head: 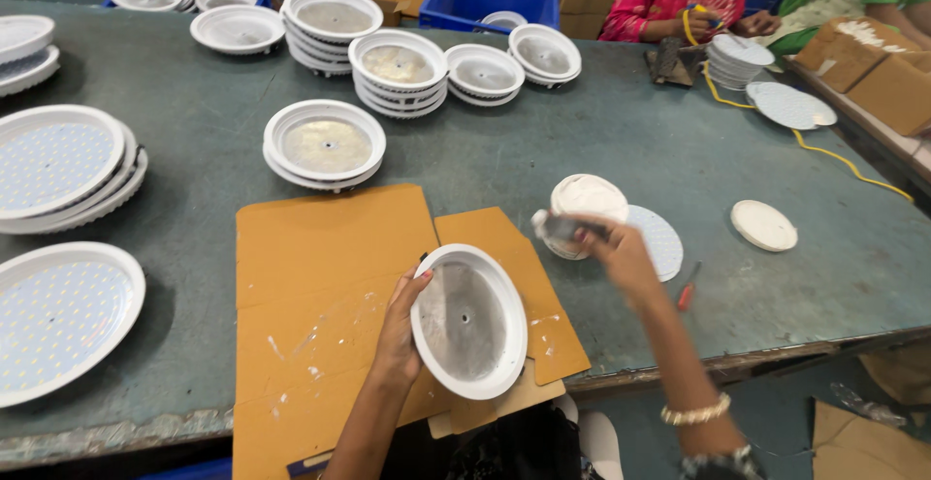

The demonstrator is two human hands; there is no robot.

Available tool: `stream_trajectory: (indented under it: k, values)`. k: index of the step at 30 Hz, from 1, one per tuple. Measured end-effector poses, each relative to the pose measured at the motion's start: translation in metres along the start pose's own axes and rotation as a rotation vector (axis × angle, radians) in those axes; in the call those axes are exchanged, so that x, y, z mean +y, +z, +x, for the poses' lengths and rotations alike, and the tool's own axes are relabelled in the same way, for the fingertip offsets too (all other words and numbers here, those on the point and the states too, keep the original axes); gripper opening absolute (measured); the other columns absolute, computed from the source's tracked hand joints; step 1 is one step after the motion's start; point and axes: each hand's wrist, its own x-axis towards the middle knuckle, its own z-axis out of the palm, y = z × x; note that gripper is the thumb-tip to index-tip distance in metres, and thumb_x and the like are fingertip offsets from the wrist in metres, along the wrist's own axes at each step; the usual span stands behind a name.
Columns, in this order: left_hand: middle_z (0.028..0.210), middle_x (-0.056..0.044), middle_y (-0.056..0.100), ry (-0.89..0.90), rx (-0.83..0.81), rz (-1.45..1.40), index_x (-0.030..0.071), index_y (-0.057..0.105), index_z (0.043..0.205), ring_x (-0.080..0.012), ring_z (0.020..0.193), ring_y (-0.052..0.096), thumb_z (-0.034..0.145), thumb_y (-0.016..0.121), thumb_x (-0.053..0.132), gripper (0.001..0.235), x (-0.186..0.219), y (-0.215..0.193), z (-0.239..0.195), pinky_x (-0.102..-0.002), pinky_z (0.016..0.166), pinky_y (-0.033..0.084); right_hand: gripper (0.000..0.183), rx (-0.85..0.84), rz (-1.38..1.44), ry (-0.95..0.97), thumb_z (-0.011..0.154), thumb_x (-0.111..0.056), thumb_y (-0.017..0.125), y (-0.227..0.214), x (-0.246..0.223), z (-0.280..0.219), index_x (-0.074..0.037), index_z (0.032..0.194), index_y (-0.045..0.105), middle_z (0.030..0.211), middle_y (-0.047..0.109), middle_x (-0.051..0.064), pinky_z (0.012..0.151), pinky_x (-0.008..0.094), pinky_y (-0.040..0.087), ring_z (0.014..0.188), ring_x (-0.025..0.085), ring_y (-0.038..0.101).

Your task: The person scoops white paste from a container with a small metal spatula and spreads it onto the inner surface of circular LED light housings. They then place a circular LED panel into each coated housing and press it down. The process is repeated for several units on a workbench.

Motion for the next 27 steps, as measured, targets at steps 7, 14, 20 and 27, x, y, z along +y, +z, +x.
stream_trajectory:
  k: [7,14,20,27]
  values:
    - [0.118,-0.008,0.062,0.013,-0.029,-0.046,0.006,0.053,0.137,-0.0185,0.111,0.061,0.09,0.066,0.027,0.053,-0.003,-0.003,0.004,-0.034,0.097,0.051,0.049,0.122,-0.14,-0.022,0.094,0.004,0.057,0.154,0.031,-0.092,-0.012,0.14,0.066,0.111,0.075,0.006,0.089,0.027,0.052,0.093,0.015,0.064]
    - [0.118,-0.011,0.062,0.049,-0.036,0.001,0.004,0.051,0.137,-0.02,0.111,0.062,0.089,0.065,0.024,0.054,-0.005,-0.003,0.001,-0.035,0.093,0.053,0.059,0.043,-0.52,-0.219,0.086,0.014,0.052,0.171,0.015,-0.125,-0.01,0.14,0.061,0.146,0.057,0.017,0.113,0.04,0.042,0.139,0.033,0.051]
    - [0.12,-0.014,0.063,0.075,-0.051,0.008,0.004,0.049,0.137,-0.021,0.111,0.063,0.088,0.065,0.021,0.054,-0.006,0.006,-0.006,-0.034,0.095,0.053,0.05,0.067,-0.463,-0.313,0.08,0.004,0.056,0.135,0.01,-0.131,-0.005,0.126,0.072,0.124,0.074,0.018,0.098,0.037,0.053,0.115,0.03,0.071]
    - [0.124,-0.014,0.062,0.241,-0.142,0.276,0.003,0.05,0.137,-0.0182,0.111,0.062,0.091,0.067,0.025,0.054,-0.014,0.039,-0.038,-0.031,0.093,0.052,0.034,0.33,-0.35,0.164,0.097,-0.03,0.067,0.108,0.022,-0.083,0.002,0.097,0.077,0.063,0.062,0.007,0.055,0.034,0.043,0.059,0.012,0.052]
